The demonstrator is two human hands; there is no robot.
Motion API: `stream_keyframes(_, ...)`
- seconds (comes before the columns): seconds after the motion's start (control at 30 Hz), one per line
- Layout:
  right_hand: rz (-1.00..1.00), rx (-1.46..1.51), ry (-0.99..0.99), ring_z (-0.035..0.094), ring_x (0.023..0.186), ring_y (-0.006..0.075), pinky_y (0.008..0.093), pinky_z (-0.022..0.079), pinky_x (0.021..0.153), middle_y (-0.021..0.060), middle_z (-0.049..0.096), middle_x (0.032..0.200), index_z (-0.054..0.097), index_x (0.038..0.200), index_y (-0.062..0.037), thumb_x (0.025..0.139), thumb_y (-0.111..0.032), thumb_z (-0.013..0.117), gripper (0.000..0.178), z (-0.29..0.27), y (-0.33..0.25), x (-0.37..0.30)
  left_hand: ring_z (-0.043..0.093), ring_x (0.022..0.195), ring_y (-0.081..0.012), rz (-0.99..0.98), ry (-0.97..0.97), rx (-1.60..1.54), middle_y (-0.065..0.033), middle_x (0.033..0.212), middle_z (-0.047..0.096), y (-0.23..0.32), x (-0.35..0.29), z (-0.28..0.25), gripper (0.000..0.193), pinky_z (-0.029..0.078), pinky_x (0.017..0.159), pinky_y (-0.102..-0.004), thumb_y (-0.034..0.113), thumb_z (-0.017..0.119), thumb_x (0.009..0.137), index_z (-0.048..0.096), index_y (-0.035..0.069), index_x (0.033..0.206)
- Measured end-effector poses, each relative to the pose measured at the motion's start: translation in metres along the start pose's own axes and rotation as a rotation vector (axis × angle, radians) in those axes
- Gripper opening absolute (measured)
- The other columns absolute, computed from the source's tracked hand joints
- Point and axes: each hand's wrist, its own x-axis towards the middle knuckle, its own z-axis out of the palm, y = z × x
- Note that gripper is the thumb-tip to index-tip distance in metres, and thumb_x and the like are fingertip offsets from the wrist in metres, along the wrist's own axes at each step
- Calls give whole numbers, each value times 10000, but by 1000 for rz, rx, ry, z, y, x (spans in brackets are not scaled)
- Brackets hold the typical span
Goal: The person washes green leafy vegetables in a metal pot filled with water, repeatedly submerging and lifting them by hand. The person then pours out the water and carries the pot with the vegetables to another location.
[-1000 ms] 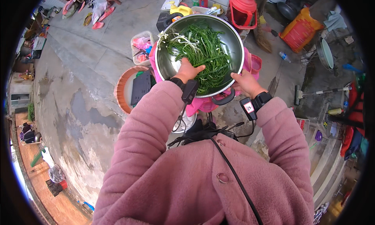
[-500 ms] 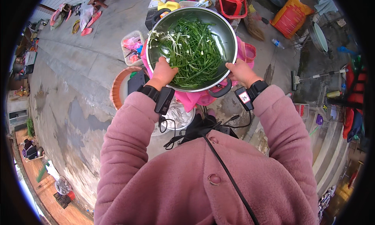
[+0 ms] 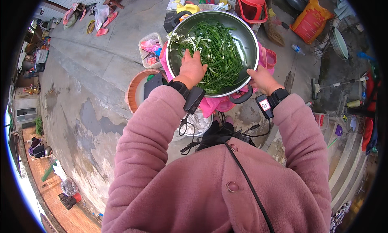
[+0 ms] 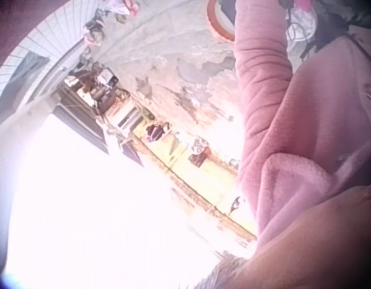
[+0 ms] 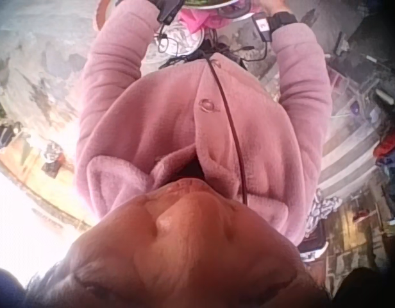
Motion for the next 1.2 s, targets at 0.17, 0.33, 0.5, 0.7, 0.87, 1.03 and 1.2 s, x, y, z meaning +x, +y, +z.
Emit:
stream_keyframes(0.17,-3,-47,-4,683,706,250,346,571,608,155,649,903,493,1132,38,921,-133,480,272,-1,-2,-1,293,1319,-447,-68,-279,-100,-292,1446,244,9,27,34,822,324,1072,-437,442,677,774,328,-8,1367)
stream_keyframes(0.33,-10,-107,-17,674,711,230,336,567,609,141,644,917,498,1153,28,917,-135,479,287,-2,1,5,347,1296,-413,223,-290,-252,-316,1375,346,11,27,51,799,328,1065,-397,432,681,766,378,-42,1334)
stream_keyframes(0.5,-10,-140,-36,669,729,223,329,570,608,133,632,961,488,1192,23,923,-142,474,316,-6,4,11,449,1208,-378,279,-306,-340,-244,1284,476,11,13,37,669,373,1018,-385,316,666,807,414,-37,1316)
stream_keyframes(0.7,28,-177,-45,670,761,227,331,570,638,135,634,963,486,1197,29,912,-128,461,326,-7,2,13,503,1151,-359,164,-88,-77,-209,1249,522,-12,14,-6,308,403,990,-400,187,631,784,636,50,1059)
stream_keyframes(0.87,-50,-56,-77,682,701,292,367,578,607,195,638,916,515,1110,103,887,-85,456,297,-9,5,9,458,1189,-431,-53,64,167,-276,1336,407,-30,40,-2,471,383,1017,-438,210,635,772,534,41,1199)
stream_keyframes(1.03,-26,-61,-58,681,664,254,356,567,596,181,649,855,531,1064,101,881,-94,457,277,-11,12,16,442,1202,-417,77,-209,23,-284,1309,429,-37,63,7,529,394,1005,-420,248,676,760,497,-3,1191)
stream_keyframes(1.2,-41,-48,-60,676,609,249,343,560,570,166,658,814,534,1048,91,881,-94,451,263,-11,16,18,506,1137,-362,164,163,123,-232,1185,548,-22,42,-8,480,414,968,-412,196,707,737,550,5,1149)
